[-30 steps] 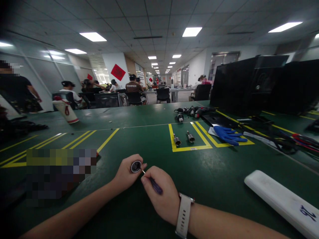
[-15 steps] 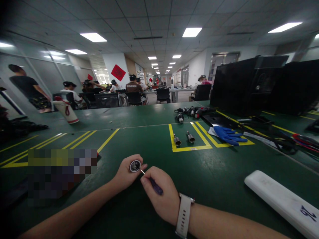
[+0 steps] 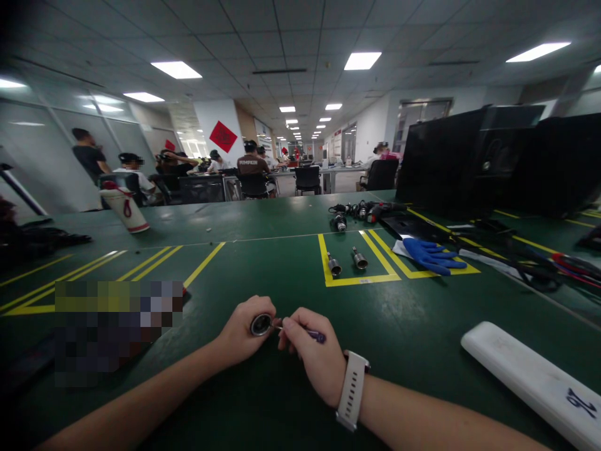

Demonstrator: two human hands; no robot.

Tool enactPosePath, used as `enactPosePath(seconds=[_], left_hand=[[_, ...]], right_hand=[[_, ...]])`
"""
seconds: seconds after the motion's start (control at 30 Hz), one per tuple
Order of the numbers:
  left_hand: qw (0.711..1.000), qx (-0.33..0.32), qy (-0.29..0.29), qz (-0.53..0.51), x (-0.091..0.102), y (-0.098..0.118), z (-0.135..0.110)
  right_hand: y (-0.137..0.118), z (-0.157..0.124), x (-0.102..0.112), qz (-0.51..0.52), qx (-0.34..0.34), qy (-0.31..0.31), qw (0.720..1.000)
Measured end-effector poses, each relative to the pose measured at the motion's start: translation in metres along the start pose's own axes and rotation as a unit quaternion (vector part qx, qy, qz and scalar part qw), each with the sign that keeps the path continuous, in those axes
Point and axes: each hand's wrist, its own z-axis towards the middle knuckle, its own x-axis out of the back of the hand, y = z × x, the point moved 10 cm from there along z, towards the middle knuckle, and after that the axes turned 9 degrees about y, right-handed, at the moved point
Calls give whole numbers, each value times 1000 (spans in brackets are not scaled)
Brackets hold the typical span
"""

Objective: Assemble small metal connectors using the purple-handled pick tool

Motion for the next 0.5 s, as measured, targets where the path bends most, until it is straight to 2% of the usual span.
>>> enactPosePath(seconds=[0.1,0.2,0.5], left_hand=[[1000,10,-6,-4,0,-2,0],[1000,20,-9,-2,-1,-5,0],[999,26,-13,37,-4,-7,-1]], right_hand=[[10,3,0,59,-46,-6,997],[14,4,-1,83,-63,-8,995],[9,3,1,30,-34,9,999]])
